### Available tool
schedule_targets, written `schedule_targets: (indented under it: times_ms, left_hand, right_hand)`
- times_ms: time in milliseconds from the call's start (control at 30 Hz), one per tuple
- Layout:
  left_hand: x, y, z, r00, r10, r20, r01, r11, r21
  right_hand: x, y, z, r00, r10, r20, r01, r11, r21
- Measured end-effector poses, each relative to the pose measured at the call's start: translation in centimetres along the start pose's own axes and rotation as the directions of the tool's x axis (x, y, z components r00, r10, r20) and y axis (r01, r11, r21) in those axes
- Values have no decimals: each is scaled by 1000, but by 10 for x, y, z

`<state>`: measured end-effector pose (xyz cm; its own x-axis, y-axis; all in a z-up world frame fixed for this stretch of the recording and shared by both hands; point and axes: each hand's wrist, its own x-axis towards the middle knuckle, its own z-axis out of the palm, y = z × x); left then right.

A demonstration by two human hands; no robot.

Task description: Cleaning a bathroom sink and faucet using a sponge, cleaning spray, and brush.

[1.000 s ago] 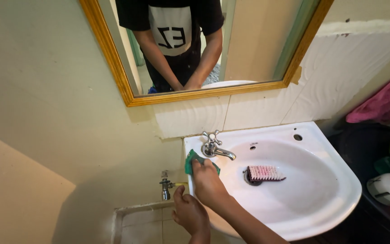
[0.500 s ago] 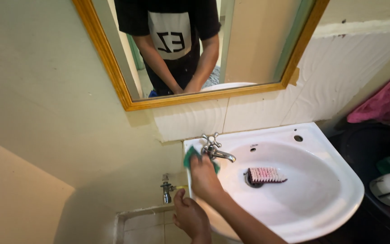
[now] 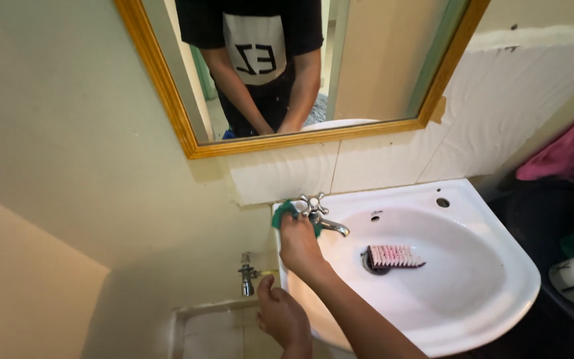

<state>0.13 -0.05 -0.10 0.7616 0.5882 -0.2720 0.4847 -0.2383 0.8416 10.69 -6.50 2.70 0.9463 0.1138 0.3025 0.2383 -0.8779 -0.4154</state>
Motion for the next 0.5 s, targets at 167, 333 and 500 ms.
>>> schedule_targets:
  times_ms: [167, 333, 500]
  left_hand:
    - [-1, -16, 4, 1000, 9, -1, -8, 999, 36]
    - [12, -17, 13, 989, -92, 115, 110, 981, -160]
    - [9, -23, 11, 989, 128, -72, -126, 992, 24]
  right_hand:
    - [-30, -21, -17, 1000, -4, 14, 4, 1000, -21]
    - [-40, -26, -32, 993, 22, 113, -24, 1000, 10]
    - [14, -11, 0, 997, 6, -71, -7, 1000, -7]
